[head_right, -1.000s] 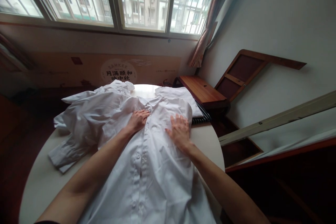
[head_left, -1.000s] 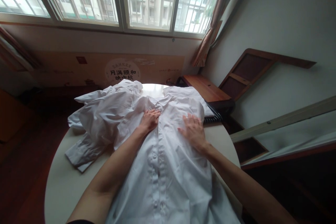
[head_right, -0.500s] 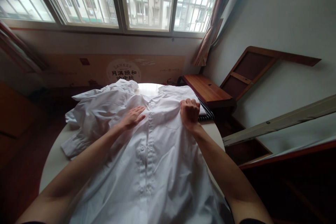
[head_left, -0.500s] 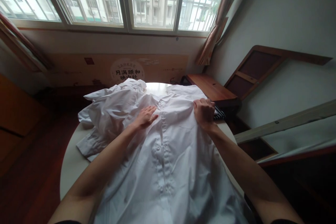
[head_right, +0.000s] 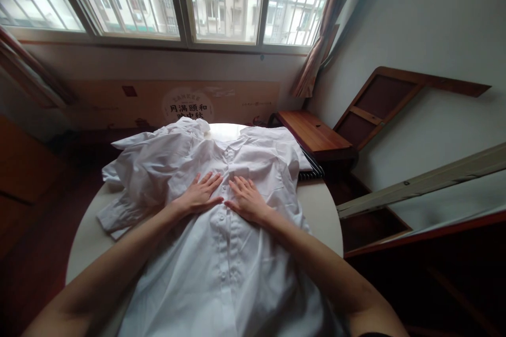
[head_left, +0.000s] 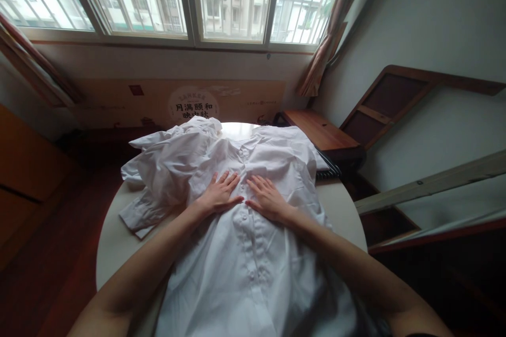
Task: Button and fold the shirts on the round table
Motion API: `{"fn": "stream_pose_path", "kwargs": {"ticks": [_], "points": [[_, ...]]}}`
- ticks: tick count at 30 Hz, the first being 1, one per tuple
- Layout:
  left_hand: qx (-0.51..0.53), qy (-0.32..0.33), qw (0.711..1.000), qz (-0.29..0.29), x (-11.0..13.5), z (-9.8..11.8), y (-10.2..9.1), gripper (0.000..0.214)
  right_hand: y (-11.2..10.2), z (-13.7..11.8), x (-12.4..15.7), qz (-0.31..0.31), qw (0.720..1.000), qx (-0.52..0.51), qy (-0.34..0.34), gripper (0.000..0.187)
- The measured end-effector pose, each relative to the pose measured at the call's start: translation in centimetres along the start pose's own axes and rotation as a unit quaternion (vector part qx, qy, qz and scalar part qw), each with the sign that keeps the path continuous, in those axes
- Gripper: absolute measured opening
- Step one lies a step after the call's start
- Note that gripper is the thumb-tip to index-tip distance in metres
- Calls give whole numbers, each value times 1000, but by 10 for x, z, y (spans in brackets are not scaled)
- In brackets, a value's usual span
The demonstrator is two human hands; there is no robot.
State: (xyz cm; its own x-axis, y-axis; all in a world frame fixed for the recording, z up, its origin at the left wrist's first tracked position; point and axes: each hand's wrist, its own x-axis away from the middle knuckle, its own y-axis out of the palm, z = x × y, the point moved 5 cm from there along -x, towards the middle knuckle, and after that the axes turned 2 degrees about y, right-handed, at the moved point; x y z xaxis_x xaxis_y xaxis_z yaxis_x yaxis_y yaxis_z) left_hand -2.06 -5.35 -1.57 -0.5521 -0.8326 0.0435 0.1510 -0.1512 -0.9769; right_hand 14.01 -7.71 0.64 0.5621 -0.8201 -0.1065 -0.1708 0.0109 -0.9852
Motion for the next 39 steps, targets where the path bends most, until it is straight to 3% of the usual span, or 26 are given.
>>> {"fn": "stream_pose_path", "kwargs": {"ticks": [5, 9, 11, 15, 19, 26, 31, 35, 39], "points": [[7, 6, 1000, 2, -2, -1, -3, 82, 17, -3, 17, -54, 998, -28, 21, 73], [13, 23, 1000, -10, -2, 0, -5, 81, 10, -9, 32, -49, 997, -52, 9, 70], [29, 12, 1000, 2, -2, 2, -10, 77, 2, -10, 33, -34, 996, -80, 16, 59], [19, -2, 991, 131, -3, 14, -34, 54, -15, -2, 17, -1, 989, -96, 110, 36], [-7, 43, 991, 124, -7, 33, -33, 23, -23, -6, -6, 25, 986, -12, 162, 31], [46, -89, 985, 144, -16, 22, -23, 17, -12, -15, -21, 14, 986, 63, 155, 20], [79, -151, 980, 99, -20, 17, -22, 17, -6, 0, -21, 16, 978, 40, 204, 23], [79, -144, 981, 105, -18, 18, -20, 21, -3, 10, -24, 33, 975, -22, 217, 18], [82, -140, 978, 131, -16, 20, -19, 22, -7, 19, -26, 87, 941, -220, 244, 17]]}}
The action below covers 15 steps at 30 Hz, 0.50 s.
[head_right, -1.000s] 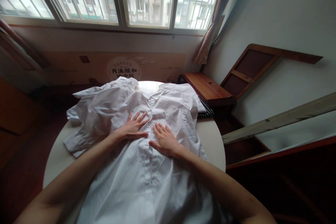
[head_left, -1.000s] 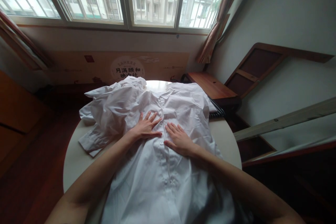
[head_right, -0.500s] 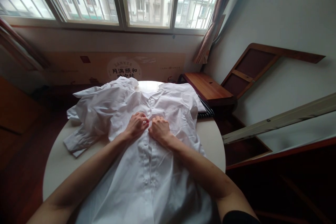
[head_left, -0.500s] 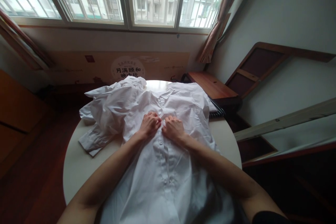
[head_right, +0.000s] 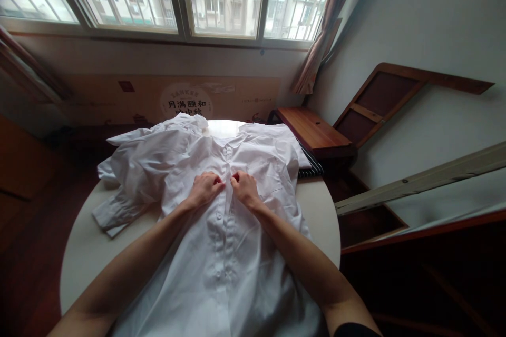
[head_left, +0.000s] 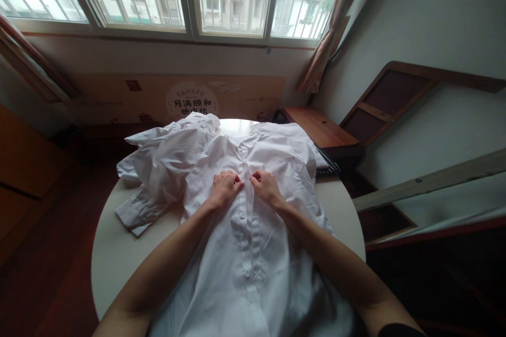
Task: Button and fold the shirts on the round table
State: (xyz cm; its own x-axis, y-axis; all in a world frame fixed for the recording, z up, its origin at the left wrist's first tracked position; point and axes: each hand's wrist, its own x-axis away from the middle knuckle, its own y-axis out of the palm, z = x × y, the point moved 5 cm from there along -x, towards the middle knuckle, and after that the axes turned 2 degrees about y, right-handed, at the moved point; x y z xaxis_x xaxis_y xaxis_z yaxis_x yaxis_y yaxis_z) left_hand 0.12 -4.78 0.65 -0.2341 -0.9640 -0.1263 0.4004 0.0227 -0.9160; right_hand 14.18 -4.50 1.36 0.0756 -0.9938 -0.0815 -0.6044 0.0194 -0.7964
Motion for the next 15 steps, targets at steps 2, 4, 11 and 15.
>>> {"fn": "stream_pose_path", "kwargs": {"ticks": [2, 4, 11, 15], "points": [[4, -1, 1000, 6, 0, 1, -1, 22, 1, 2, -2, -3, 994, -105, 13, 18], [17, -2, 1000, 6, -2, 1, -1, 23, 5, 3, -2, -8, 987, -163, 13, 18], [203, -35, 977, -53, -11, -12, 7, 22, 21, 13, -2, -24, 978, -207, 30, 16], [283, -44, 957, -45, -10, -16, 6, 24, 20, 15, -1, -16, 973, -224, 45, 17]]}}
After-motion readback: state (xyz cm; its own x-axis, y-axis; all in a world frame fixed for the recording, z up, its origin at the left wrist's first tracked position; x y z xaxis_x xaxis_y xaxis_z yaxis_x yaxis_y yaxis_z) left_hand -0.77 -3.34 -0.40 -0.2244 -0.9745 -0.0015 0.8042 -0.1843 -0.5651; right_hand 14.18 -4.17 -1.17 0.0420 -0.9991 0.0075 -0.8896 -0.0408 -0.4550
